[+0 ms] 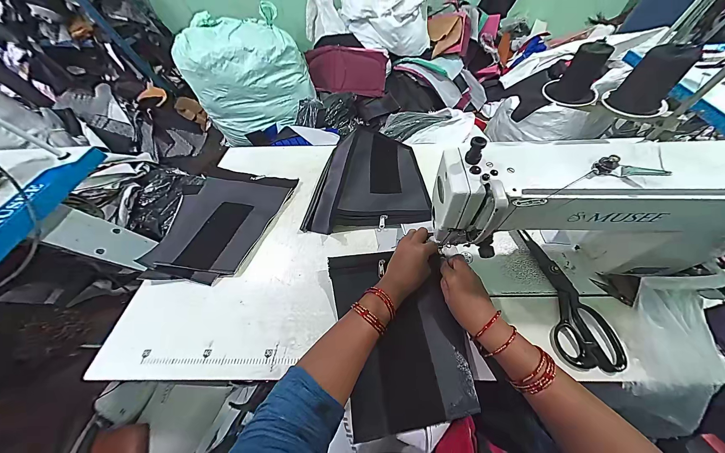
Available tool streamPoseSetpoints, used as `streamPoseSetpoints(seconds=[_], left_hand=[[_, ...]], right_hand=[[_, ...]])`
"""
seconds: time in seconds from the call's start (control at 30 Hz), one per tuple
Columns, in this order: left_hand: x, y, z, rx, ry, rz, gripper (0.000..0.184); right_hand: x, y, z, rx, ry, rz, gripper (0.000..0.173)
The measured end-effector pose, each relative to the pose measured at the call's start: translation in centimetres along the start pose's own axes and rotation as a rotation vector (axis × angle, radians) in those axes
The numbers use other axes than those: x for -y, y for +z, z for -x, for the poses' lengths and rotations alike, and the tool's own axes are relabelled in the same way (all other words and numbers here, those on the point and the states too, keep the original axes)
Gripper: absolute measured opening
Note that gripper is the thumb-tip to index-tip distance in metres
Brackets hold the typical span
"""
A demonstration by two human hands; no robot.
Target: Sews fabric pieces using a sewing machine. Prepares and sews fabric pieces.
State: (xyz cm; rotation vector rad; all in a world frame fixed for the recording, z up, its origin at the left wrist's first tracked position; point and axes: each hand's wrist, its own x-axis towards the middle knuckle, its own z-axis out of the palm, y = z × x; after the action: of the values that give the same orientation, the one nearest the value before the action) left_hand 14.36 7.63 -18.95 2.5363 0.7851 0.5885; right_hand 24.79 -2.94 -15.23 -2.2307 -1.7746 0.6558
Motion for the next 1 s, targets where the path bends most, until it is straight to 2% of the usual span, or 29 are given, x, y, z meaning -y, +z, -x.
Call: streamPoseSetpoints(seconds=[0.13, 0.4, 0.5, 0.6, 0.67, 0.73, 0.77, 0.83, 0.87, 0.93, 1.0], left_hand=[[-0.1, -0.2, -0.2, 0.035, -0.027, -0.01, 0.02], [0.1, 0.3, 0.1, -0.079, 0.046, -0.094, 0.017], [-1.2, -0.7, 0.7, -0.055, 0.007, -0.161, 0.02], [-3.3, -2.4, 2.7, 0.0, -0.109, -0.156, 0.035], [-4.0, -3.2, 5.9, -0.068, -0.133, -0.085, 0.038], [-4.0, -4.4, 10.6, -0.175, -0.176, 0.092, 0.034], [-3.9, -5.2, 13.5, -0.22, -0.211, 0.208, 0.029], [-3.8, -7.3, 19.8, -0.214, -0.334, 0.49, 0.021], [-3.5, -8.1, 22.8, -0.141, -0.382, 0.671, 0.028], [-2.6, -8.8, 27.7, 0.161, -0.461, 0.964, 0.036], [-2.5, -7.8, 30.2, 0.388, -0.585, 0.983, 0.03]], right_hand=[[0.2, -0.1, -0.2, 0.03, 0.026, 0.011, 0.038], [0.4, 0.0, -0.3, 0.037, 0.059, 0.03, 0.036], [-0.6, 1.1, -0.1, -0.089, -0.008, -0.042, 0.033], [-2.2, 1.6, 1.4, -0.291, -0.137, -0.172, 0.032], [-3.4, 1.6, 3.9, -0.398, -0.184, -0.249, 0.035], [-5.0, 1.7, 7.6, -0.449, -0.19, -0.36, 0.025], [-5.8, 1.7, 9.7, -0.407, -0.163, -0.456, 0.024], [-6.6, 1.1, 13.9, -0.132, -0.055, -0.702, 0.024], [-6.9, 1.0, 15.5, 0.028, -0.008, -0.792, 0.023], [-7.4, 1.9, 17.4, 0.252, 0.06, -0.863, 0.022], [-7.5, 3.8, 18.0, 0.339, 0.103, -0.929, 0.03]])
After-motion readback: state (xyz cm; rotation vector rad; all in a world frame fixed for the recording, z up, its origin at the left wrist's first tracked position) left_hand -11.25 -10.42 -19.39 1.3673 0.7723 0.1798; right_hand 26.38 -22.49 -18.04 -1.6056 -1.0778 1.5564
